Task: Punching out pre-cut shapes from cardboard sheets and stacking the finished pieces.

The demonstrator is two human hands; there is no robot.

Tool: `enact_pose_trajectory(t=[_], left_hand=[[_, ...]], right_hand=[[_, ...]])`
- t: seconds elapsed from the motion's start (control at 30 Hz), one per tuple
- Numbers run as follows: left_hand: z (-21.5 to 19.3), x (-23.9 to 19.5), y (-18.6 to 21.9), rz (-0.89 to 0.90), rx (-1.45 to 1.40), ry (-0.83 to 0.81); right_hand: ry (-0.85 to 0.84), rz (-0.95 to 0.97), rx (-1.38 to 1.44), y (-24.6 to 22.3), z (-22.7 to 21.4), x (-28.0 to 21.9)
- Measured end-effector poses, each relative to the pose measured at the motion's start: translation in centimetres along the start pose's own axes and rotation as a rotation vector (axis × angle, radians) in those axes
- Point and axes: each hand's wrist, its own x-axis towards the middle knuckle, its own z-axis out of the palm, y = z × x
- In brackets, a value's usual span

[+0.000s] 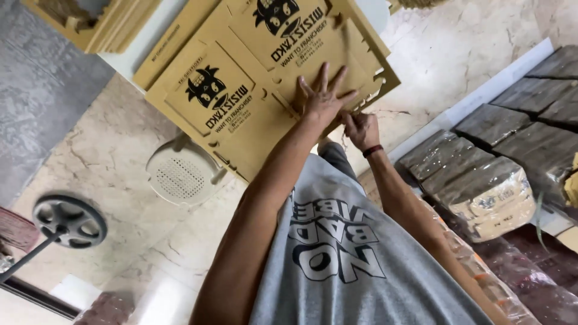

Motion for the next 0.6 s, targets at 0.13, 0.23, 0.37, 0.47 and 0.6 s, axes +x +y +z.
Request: enact_pose_trajectory(t=[0.13, 0.23, 0.37, 0.47, 0.6], left_hand=[[0.6, -1.0, 0.5, -0.029, 0.062, 0.117], [1.9, 1.2, -0.4, -0.003, 0.040, 0.083], [0.3, 0.3, -0.9, 0.035, -0.029, 0.052], [0.6, -1.4, -1.0, 0.042, -0.037, 0.079], [2.6, -1.8, 0.0, -0.108, 0.038, 0.140]], right_hand=[[-0.028, -0.025, 0.138, -1.8, 1.0, -1.9], [-0.030, 0.209, 0.309, -3.0, -0.2, -0.4], [-0.176, 0.423, 0.424, -1.5, -1.5, -0.2], [-0.528, 0.523, 0.377, -2.1, 0.5, -1.5], [-0.374, 0.551, 0.567, -1.1, 4.9, -2.7]])
